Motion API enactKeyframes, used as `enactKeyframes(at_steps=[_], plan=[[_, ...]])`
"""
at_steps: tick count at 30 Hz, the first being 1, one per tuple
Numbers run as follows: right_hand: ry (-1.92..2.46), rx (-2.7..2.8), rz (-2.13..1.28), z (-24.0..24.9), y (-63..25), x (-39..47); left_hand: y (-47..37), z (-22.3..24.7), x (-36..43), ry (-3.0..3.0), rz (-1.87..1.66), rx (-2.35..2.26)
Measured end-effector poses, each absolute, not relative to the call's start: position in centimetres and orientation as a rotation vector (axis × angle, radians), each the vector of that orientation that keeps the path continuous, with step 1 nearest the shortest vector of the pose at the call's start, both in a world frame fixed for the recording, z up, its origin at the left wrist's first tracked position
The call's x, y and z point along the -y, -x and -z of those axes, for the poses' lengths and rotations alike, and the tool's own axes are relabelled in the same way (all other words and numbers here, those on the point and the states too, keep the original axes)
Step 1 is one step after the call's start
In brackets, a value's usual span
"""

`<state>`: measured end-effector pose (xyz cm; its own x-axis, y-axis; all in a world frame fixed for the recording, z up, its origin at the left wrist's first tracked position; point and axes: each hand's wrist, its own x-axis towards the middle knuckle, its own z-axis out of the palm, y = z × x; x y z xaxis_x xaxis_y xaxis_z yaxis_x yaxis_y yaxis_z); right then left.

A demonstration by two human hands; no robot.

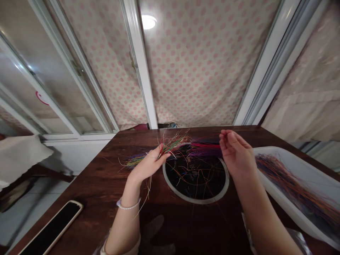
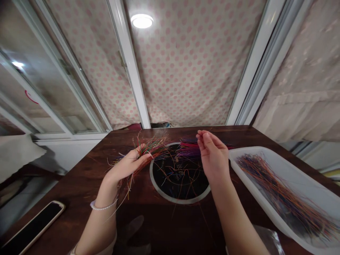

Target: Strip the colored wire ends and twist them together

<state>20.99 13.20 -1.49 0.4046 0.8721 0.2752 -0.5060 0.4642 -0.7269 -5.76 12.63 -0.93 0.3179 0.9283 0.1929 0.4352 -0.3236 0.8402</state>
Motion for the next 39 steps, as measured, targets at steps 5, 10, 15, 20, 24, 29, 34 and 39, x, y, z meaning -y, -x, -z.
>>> enactKeyframes(at_steps=[5, 10, 15, 20, 24, 29, 34, 39], plan=[[0.594, 0.717, -0.851, 0.8, -21.3, -12.6, 7.4, 1.1, -12.9, -2.056, -0.685, -1.565], [0.579, 0.774, -0.834, 0.1, -20.2, -11.7, 7.6, 3.0, -14.5, -2.007, -0.381, -2.003], [0.617, 0.915, -0.932, 0.2, -19.0, -10.9, 7.3, 2.6, -13.8, -2.003, -0.298, -2.143], [0.685, 1.102, -1.104, 1.1, -16.9, -10.5, 5.1, -0.2, -10.6, -2.222, -0.508, -1.764], [0.719, 1.2, -1.175, 1.8, -15.5, -10.4, 2.1, -0.9, -9.3, -1.94, -0.904, -1.176], [0.733, 1.24, -1.182, 2.2, -15.0, -10.3, 0.2, -0.5, -9.5, -1.748, -1.092, -1.076], [0.734, 1.239, -1.156, 1.7, -15.5, -10.2, 0.5, -0.9, -9.3, -1.674, -1.113, -1.094], [0.716, 1.198, -1.088, 1.0, -16.1, -9.5, 0.3, -1.2, -8.4, -1.558, -1.27, -1.125]])
